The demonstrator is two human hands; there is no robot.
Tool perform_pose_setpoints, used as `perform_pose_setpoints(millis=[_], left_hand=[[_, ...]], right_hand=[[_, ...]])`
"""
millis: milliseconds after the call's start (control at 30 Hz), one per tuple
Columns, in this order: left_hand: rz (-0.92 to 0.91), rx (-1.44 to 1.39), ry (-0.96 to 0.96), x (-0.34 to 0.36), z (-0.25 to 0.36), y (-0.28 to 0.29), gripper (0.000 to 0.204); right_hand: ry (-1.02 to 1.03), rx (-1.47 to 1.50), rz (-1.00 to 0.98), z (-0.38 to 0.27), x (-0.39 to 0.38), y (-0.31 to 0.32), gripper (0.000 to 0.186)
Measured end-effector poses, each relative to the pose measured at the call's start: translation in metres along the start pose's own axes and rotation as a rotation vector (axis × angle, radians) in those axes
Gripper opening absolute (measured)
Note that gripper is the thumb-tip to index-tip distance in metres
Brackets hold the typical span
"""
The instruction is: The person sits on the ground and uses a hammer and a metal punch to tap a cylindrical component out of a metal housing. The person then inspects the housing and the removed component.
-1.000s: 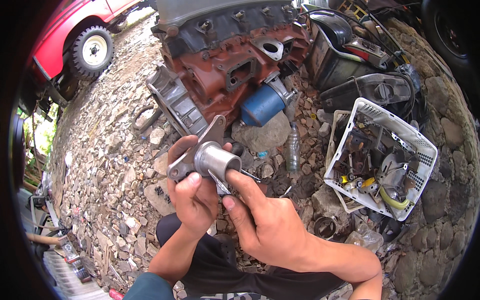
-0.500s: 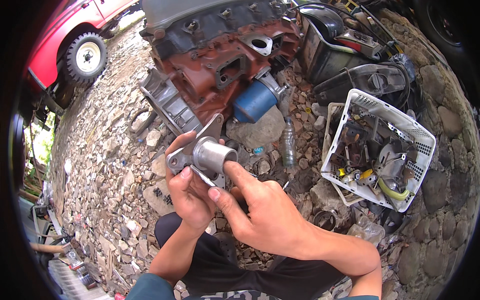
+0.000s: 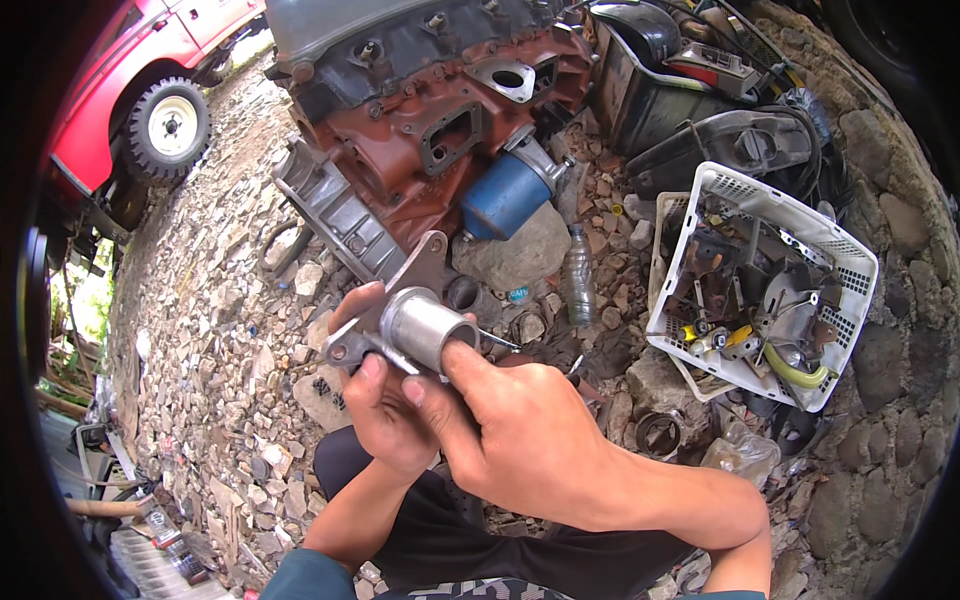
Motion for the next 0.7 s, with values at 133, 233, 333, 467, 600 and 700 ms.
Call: perform_pose_setpoints(millis=[133, 233, 333, 467, 600, 700], left_hand=[[0.124, -0.039, -0.008, 0.001, 0.004, 0.002, 0.054], [0.14, -0.058, -0.058, 0.0, 0.001, 0.001, 0.056], [0.208, 0.004, -0.081, -0.001, 0.0, 0.005, 0.054], [0.149, -0.01, -0.082, -0.001, 0.005, 0.005, 0.049], [0.172, 0.067, -0.115, 0.001, 0.006, 0.007, 0.047], [0.195, 0.136, -0.144, 0.001, 0.009, 0.006, 0.046]], right_hand=[[-0.037, 0.004, -0.059, -0.002, -0.002, -0.005, 0.022], [-0.042, 0.025, -0.056, 0.0, -0.002, -0.009, 0.022], [-0.071, 0.044, -0.087, 0.002, -0.002, -0.013, 0.026], [-0.086, 0.189, -0.087, 0.006, 0.0, -0.017, 0.027], [-0.121, 0.218, -0.1, 0.005, 0.0, -0.018, 0.026], [-0.126, 0.168, -0.116, 0.004, 0.001, -0.017, 0.025]])
Point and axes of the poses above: each hand's wrist, its own x-axis towards the middle knuckle, its own y-axis out of the back of the hand, z = x × y, the point moved 4 cm from there along x, towards the middle knuckle, and after that the axes turned 3 degrees about x, right-handed, at the moved point
